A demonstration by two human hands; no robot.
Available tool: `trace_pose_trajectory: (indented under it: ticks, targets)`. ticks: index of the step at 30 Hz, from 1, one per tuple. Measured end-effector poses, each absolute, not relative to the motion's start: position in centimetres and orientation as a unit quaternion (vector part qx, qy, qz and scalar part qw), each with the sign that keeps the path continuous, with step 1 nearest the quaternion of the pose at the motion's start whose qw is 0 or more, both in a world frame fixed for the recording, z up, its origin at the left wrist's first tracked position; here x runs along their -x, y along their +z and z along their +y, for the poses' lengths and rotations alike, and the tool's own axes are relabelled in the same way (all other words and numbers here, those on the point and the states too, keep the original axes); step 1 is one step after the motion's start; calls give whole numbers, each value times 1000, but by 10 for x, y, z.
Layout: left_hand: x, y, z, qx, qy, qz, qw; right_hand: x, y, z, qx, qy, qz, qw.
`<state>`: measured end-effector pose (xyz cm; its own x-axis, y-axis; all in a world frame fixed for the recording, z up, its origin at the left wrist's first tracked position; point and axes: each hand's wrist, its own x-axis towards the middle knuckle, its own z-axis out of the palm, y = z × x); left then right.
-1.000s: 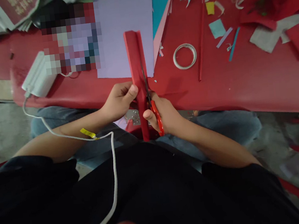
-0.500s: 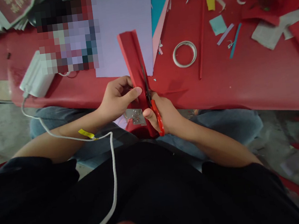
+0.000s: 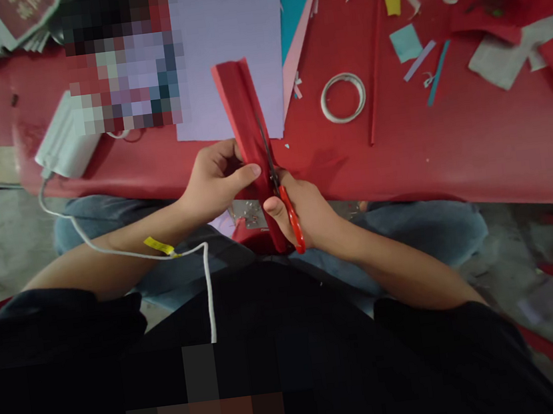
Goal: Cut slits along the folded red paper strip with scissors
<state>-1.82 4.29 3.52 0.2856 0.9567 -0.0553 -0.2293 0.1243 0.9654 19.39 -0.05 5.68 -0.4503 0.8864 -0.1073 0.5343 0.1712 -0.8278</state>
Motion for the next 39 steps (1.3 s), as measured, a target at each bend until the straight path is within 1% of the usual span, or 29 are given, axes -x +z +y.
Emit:
trace_pose_trajectory:
  ticks: [12,26,39]
  targets:
    - [18,36,43,-472,461,372,653,-193,58,-2,479,434,-733,210]
    - [18,36,42,-452,466,377,661,-192,60,-5,485,490,-692,216]
    - [19,38,43,-459,460,376,661,-192,59,-4,500,471,-698,201]
